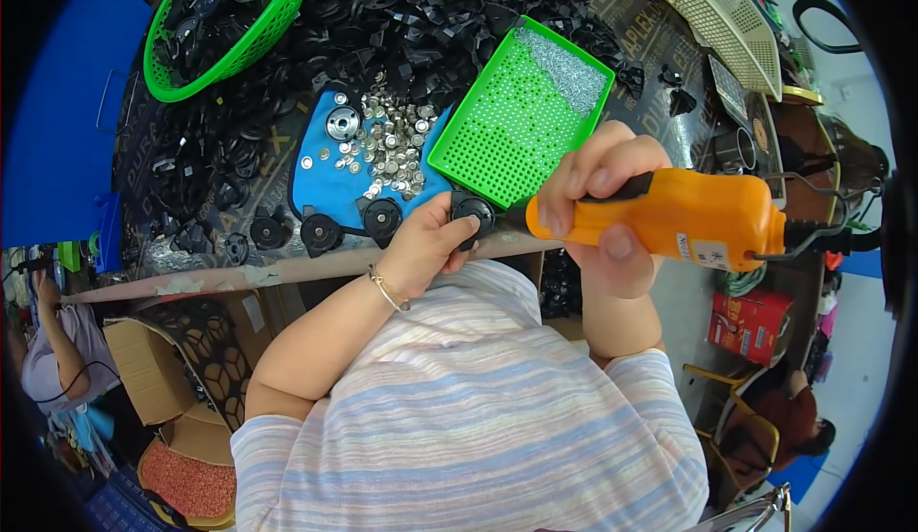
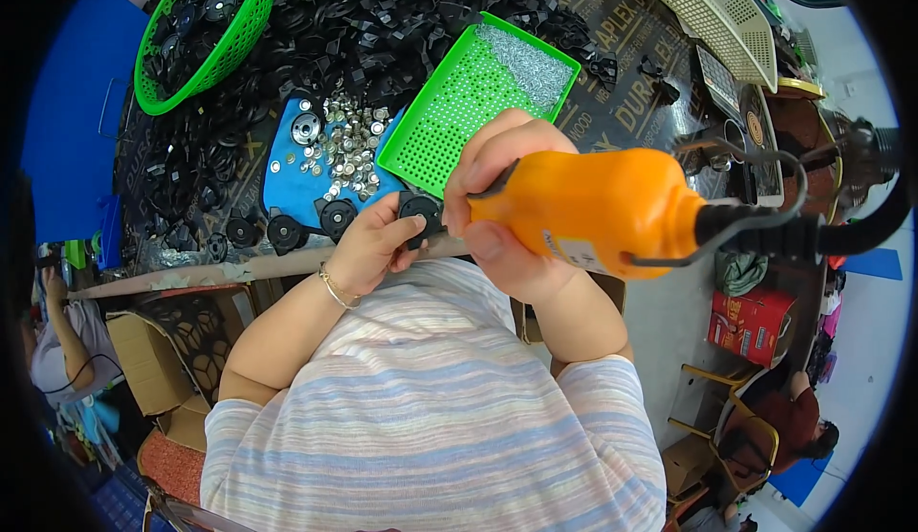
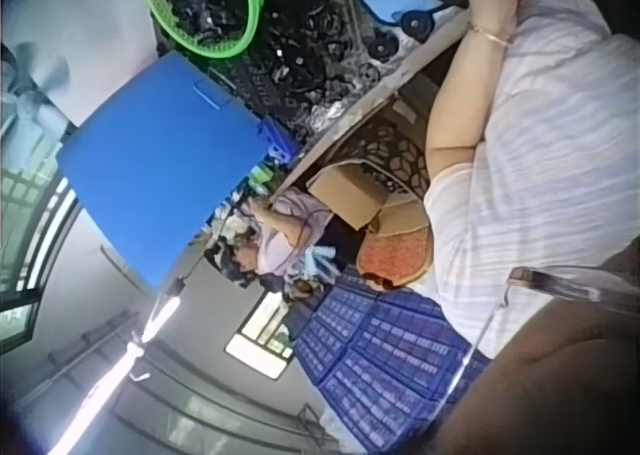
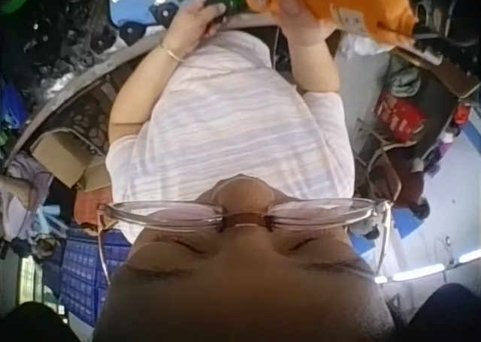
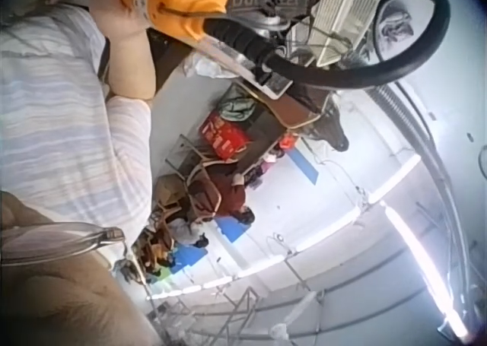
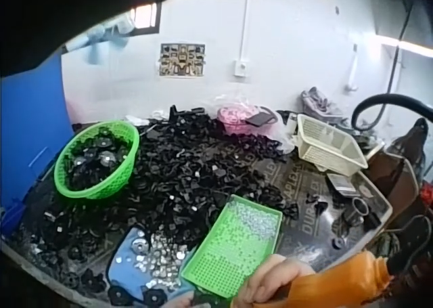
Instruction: The person assembles black plastic toy components by inserting metal washers and then fastening them with an electric screwdriver.
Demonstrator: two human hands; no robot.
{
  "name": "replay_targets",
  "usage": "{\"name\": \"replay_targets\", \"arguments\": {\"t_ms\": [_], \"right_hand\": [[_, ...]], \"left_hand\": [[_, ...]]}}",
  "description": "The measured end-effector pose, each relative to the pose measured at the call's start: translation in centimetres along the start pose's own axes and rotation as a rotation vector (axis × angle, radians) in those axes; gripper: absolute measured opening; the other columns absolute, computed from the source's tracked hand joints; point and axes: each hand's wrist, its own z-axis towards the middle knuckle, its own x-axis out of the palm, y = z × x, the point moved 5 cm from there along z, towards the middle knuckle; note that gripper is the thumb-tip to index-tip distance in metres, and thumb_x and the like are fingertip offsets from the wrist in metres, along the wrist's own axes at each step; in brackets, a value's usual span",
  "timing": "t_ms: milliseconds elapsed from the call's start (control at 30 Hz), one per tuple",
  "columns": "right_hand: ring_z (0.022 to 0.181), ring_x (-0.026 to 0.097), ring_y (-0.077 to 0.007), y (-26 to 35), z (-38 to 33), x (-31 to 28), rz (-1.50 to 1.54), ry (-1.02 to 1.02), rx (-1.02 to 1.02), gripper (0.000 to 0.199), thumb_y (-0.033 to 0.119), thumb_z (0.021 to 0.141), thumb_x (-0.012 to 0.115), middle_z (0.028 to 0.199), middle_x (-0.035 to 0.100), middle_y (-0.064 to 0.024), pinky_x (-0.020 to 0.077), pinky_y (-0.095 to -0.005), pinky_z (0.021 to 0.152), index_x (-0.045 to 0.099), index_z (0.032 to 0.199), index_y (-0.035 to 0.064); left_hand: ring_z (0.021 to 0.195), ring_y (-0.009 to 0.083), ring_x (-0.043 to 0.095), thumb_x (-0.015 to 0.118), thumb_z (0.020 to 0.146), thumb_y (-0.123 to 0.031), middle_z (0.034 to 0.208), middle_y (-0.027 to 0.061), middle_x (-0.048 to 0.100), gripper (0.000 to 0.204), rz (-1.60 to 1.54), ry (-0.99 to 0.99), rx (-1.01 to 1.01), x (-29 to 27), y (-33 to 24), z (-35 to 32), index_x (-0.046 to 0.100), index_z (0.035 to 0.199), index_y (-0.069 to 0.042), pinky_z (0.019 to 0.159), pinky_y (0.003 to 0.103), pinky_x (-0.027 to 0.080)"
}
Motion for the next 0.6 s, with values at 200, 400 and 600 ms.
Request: {"name": "replay_targets", "arguments": {"t_ms": [200,400,600], "right_hand": [[0.058,0.053,-0.0153,-0.84,-0.21,0.47,-0.11,0.072,0.026,0.031,0.023,0.076,0.067,0.081,0.044,-0.0078,0.0456,-0.0265,0.053,0.047,0.087,0.0023],[0.058,0.053,-0.0143,-1.02,0.08,0.44,-0.127,0.095,0.018,0.031,0.024,0.076,0.067,0.08,0.044,-0.0071,0.0458,-0.0258,0.054,0.047,0.087,0.0022],[0.058,0.053,-0.0136,-0.72,0.41,-0.14,0.112,0.03,0.006,0.029,0.017,0.07,0.069,0.08,0.048,-0.0092,0.0451,-0.0225,0.052,0.05,0.086,0.0015]], "left_hand": [[0.044,0.0061,0.043,0.051,0.086,-0.008,0.064,0.0011,0.05,0.004,0.001,0.006,-0.007,0.05,-0.02,-0.04,0.048,0.087,-0.005,0.039,0.019,0.033],[0.043,0.0066,0.043,0.051,0.085,-0.008,0.062,0.0008,0.05,0.004,-0.001,-0.001,-0.021,-0.04,-0.02,-0.12,0.048,0.087,-0.006,0.038,0.019,0.034],[0.041,0.0071,0.043,0.051,0.085,-0.008,0.062,0.0013,0.05,0.004,-0.025,0.003,-0.052,-0.09,0.26,0.11,0.048,0.087,-0.006,0.036,0.02,0.033]]}}
